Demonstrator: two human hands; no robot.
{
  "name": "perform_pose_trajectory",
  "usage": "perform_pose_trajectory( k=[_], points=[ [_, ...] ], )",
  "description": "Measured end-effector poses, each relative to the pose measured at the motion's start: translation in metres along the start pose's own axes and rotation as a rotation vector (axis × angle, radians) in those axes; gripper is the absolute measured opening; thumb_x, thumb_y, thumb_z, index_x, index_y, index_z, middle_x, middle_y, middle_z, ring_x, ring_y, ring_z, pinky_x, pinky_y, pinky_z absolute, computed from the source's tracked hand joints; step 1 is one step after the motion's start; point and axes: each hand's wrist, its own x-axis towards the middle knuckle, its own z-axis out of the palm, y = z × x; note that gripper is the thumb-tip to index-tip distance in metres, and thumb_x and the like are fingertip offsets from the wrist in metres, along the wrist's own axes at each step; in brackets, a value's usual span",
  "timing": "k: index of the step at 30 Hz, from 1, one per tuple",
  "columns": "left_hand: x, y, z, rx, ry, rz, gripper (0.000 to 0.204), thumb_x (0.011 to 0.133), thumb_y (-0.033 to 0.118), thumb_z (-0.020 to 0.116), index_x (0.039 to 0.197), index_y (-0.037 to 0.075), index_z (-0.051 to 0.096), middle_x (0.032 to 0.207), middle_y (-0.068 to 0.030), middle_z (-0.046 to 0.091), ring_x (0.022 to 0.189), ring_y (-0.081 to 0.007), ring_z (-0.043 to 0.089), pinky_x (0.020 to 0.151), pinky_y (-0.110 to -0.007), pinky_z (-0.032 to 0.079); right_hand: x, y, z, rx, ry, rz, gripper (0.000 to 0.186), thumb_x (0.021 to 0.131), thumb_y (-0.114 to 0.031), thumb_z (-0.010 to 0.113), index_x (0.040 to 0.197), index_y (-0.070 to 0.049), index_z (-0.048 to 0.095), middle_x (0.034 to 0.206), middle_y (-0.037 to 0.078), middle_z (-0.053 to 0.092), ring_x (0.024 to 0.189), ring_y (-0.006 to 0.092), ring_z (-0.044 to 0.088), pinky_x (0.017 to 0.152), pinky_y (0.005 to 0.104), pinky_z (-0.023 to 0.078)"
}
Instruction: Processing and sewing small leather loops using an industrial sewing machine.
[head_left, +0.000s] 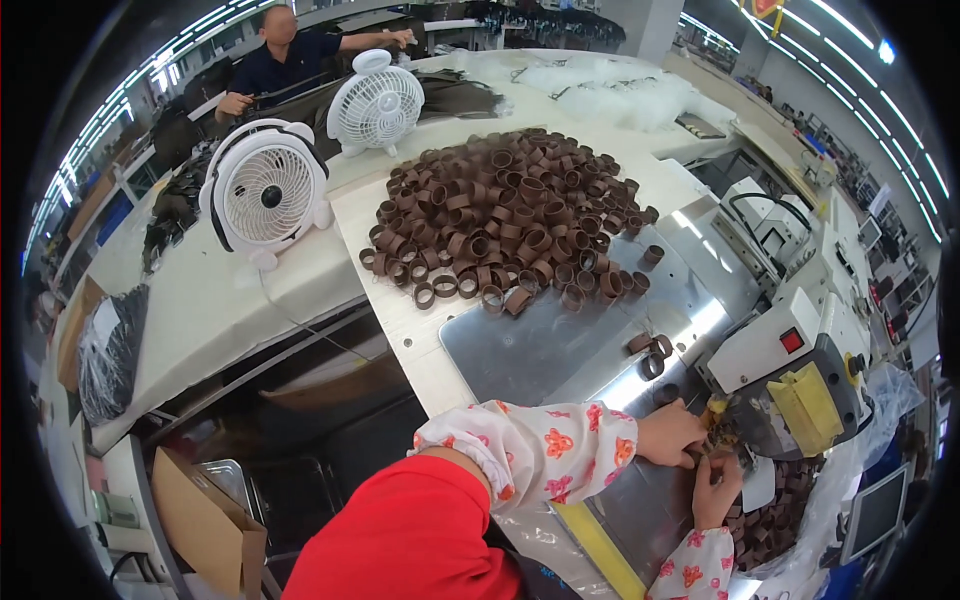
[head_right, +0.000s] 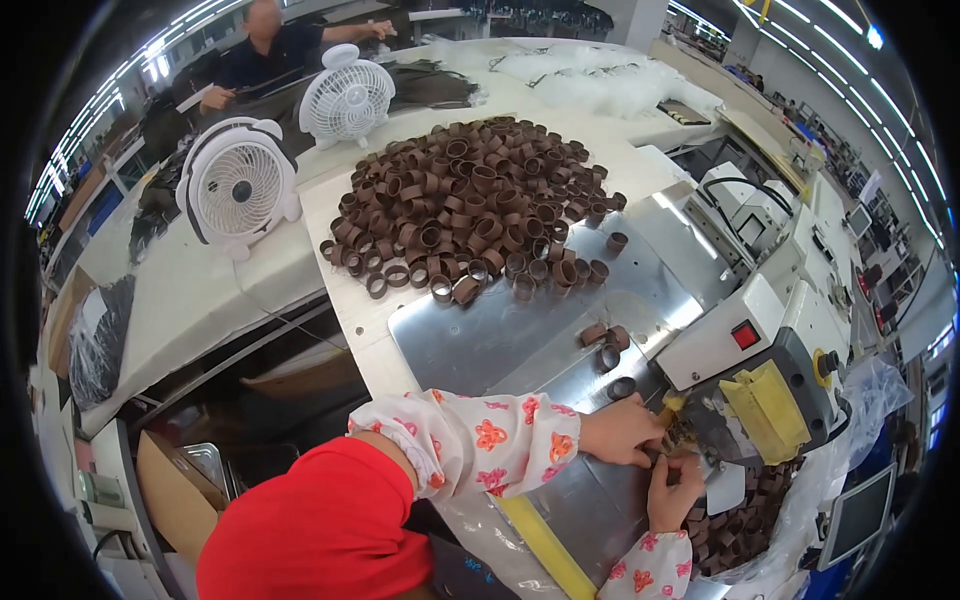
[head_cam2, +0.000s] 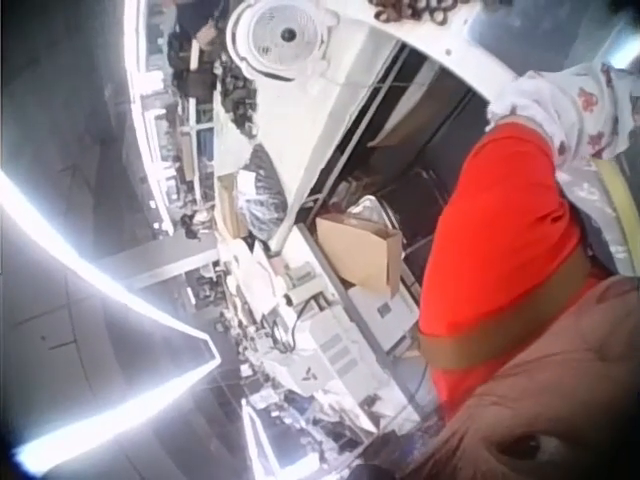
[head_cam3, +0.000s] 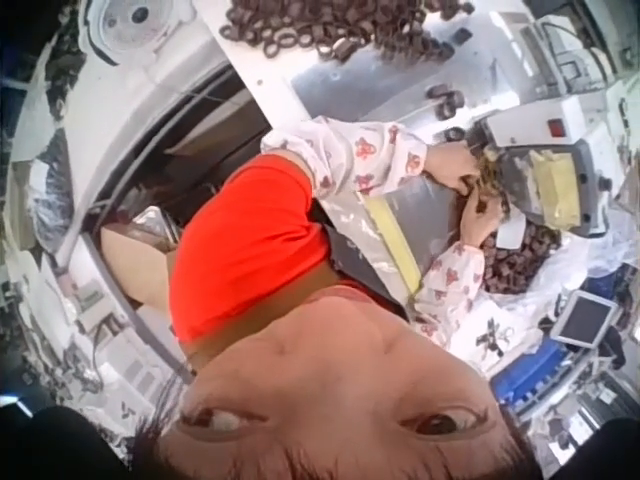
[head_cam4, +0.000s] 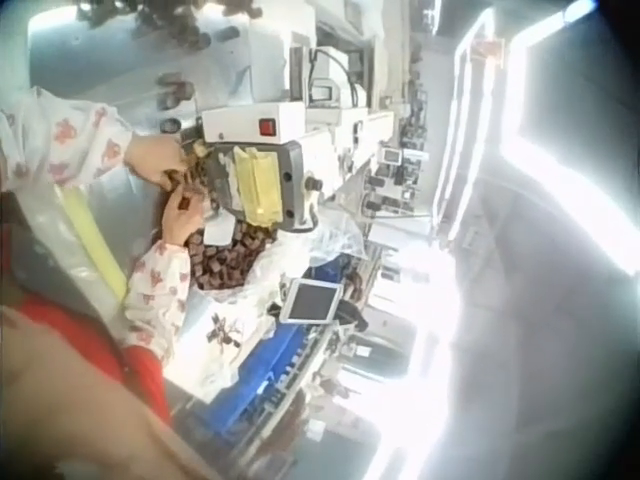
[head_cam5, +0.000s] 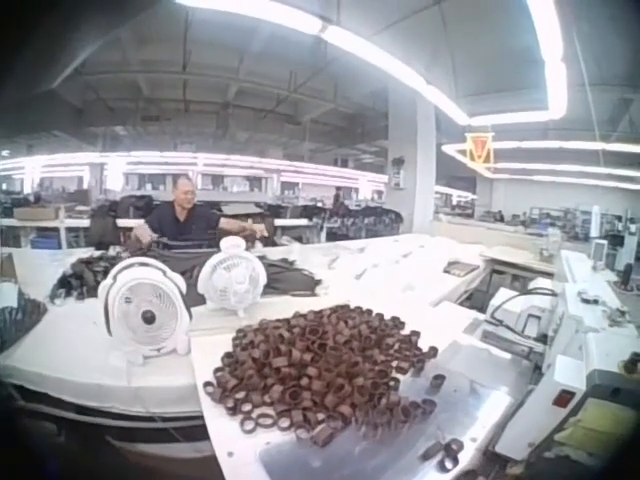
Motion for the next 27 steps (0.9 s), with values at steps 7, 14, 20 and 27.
perform_pose_trajectory(
  k=[7, 14, 20, 27],
  points=[
    [0.001, -0.001, -0.005, -0.066, -0.089, 0.004, 0.025, 0.065, 0.031, 0.07, 0.065, 0.011, 0.056, 0.068, -0.0029, 0.058, 0.07, -0.0227, 0.056, 0.073, -0.036, 0.032, 0.0, -0.009, 0.01, -0.009, 0.058, 0.188, 0.011, 0.078, -0.003, 0.061, 0.079, 0.002, 0.051, 0.073, 0.009, 0.054, 0.059, 0.018, 0.05, 0.056, 0.0281, 0.039],
    [-0.001, -0.002, -0.006, -0.072, -0.038, 0.127, 0.02, 0.072, 0.033, 0.062, 0.069, 0.013, 0.061, 0.07, -0.0021, 0.061, 0.072, -0.0218, 0.058, 0.073, -0.037, 0.035, 0.007, -0.062, -0.014, -0.251, 0.054, 0.064, 0.007, 0.079, -0.001, 0.061, 0.077, 0.0, 0.054, 0.068, 0.006, 0.055, 0.057, 0.0152, 0.05, 0.054, 0.0248, 0.038],
    [0.004, 0.0, -0.006, -0.036, -0.081, 0.072, 0.019, 0.076, 0.03, 0.061, 0.068, 0.012, 0.06, 0.069, -0.0029, 0.061, 0.071, -0.023, 0.058, 0.072, -0.037, 0.037, 0.026, -0.167, -0.094, 0.12, 0.354, -0.503, 0.043, 0.074, -0.018, 0.069, 0.109, 0.001, 0.051, 0.092, 0.019, 0.055, 0.067, 0.0161, 0.048, 0.06, 0.026, 0.04],
    [0.004, 0.002, -0.011, -0.087, -0.087, 0.04, 0.018, 0.076, 0.028, 0.062, 0.071, 0.011, 0.06, 0.064, -0.0035, 0.059, 0.065, -0.0229, 0.056, 0.068, -0.035, 0.036, 0.071, -0.213, -0.13, -0.302, 0.318, -0.815, 0.045, 0.077, -0.019, 0.065, 0.113, 0.001, 0.048, 0.097, 0.02, 0.053, 0.074, 0.0205, 0.048, 0.066, 0.03, 0.04]
  ],
)
